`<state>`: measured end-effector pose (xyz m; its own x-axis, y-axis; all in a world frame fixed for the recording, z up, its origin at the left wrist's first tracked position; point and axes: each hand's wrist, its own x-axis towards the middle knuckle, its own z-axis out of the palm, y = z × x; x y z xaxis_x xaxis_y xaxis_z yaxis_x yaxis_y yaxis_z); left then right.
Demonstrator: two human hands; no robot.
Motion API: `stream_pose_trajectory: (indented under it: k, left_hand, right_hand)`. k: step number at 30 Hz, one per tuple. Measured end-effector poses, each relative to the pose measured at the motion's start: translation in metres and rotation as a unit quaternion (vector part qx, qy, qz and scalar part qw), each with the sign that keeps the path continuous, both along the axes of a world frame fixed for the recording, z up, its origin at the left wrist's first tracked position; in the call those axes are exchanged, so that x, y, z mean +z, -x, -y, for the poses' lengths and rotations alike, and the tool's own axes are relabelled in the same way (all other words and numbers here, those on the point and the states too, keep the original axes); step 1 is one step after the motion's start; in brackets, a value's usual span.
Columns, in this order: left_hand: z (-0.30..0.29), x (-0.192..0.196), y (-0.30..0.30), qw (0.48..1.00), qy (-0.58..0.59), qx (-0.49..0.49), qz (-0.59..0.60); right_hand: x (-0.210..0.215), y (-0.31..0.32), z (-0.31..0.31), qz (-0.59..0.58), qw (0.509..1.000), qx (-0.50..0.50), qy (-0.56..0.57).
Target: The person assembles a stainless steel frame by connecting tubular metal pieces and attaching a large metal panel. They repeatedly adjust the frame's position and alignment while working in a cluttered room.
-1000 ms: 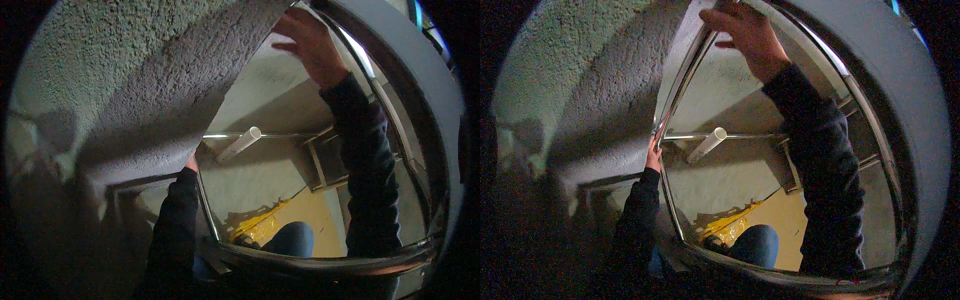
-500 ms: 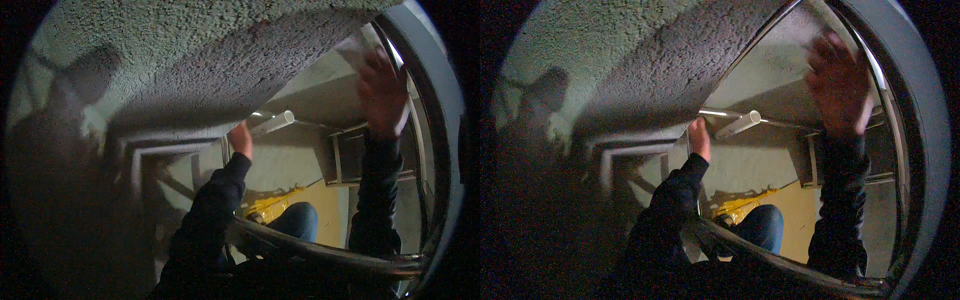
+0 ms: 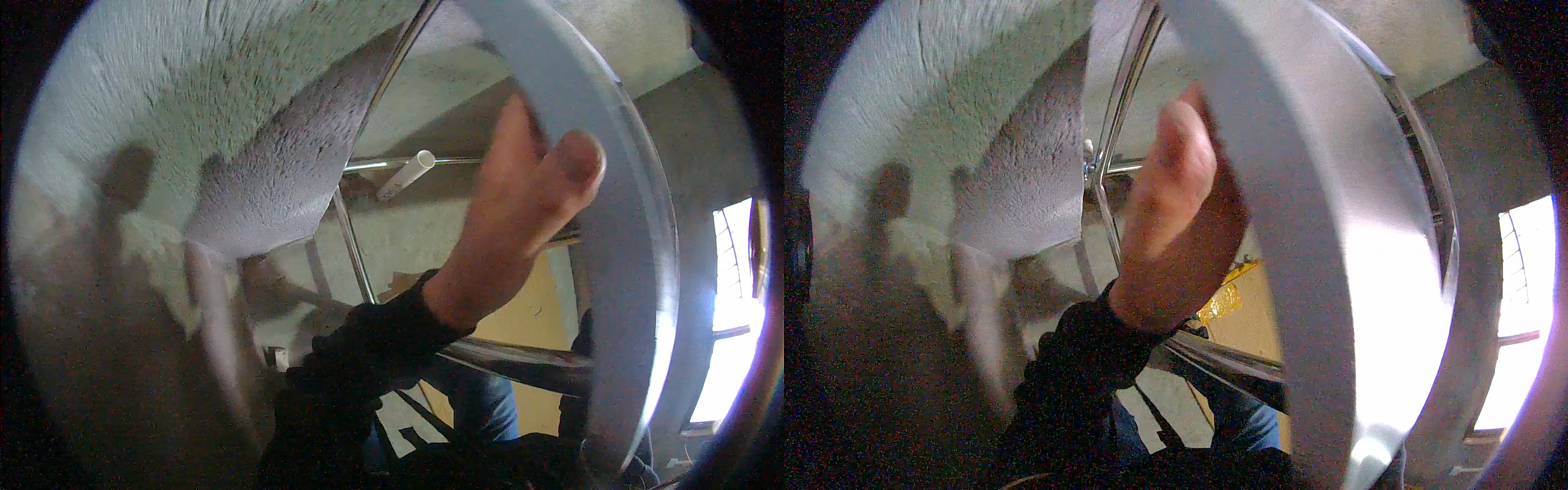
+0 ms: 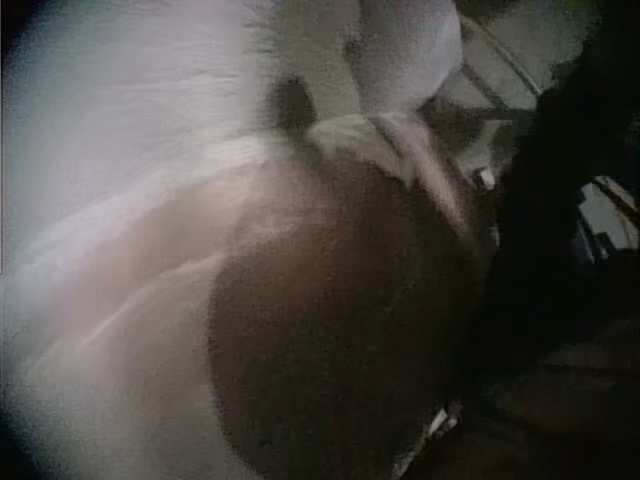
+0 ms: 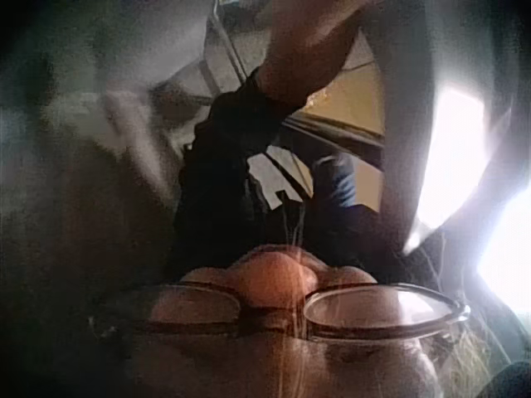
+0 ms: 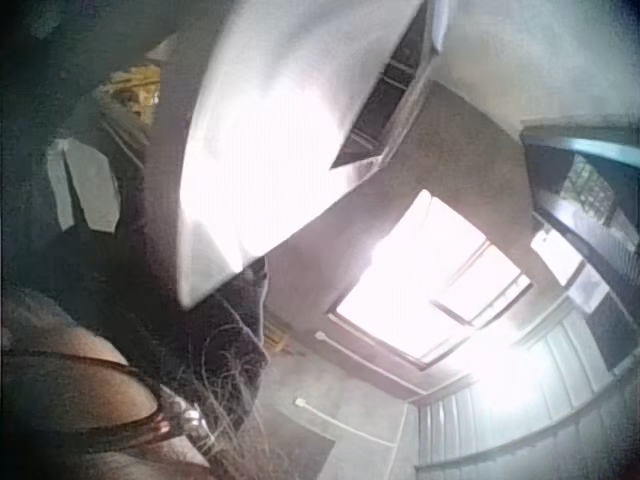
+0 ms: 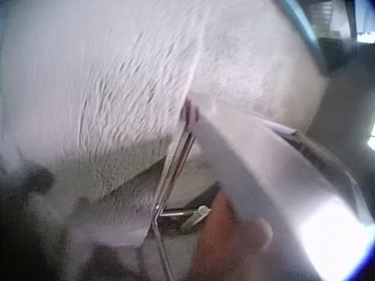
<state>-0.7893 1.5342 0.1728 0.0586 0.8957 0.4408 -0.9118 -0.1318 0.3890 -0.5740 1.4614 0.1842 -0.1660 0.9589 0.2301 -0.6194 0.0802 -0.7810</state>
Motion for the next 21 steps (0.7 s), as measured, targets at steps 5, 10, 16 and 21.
stream_pose_trajectory:
  k: [5,10,16,21]
  left_hand:
    - [0.024,0.042,0.018,0.987,0.133,-0.078,-0.051]
    - [0.037,0.025,0.012,0.972,0.135,0.058,-0.182]
    - [0.058,0.077,0.007,0.969,0.218,-0.039,-0.107]
    - [0.047,0.086,0.024,0.960,0.230,-0.112,-0.115]
  right_hand:
    - [-0.016,-0.042,0.044,0.031,0.982,-0.056,0.180]
    - [-0.024,-0.107,0.109,0.031,0.938,-0.113,0.326]
    - [0.004,-0.204,0.261,0.025,0.842,-0.301,0.446]
    - [0.057,-0.195,0.268,0.131,0.745,-0.440,0.484]
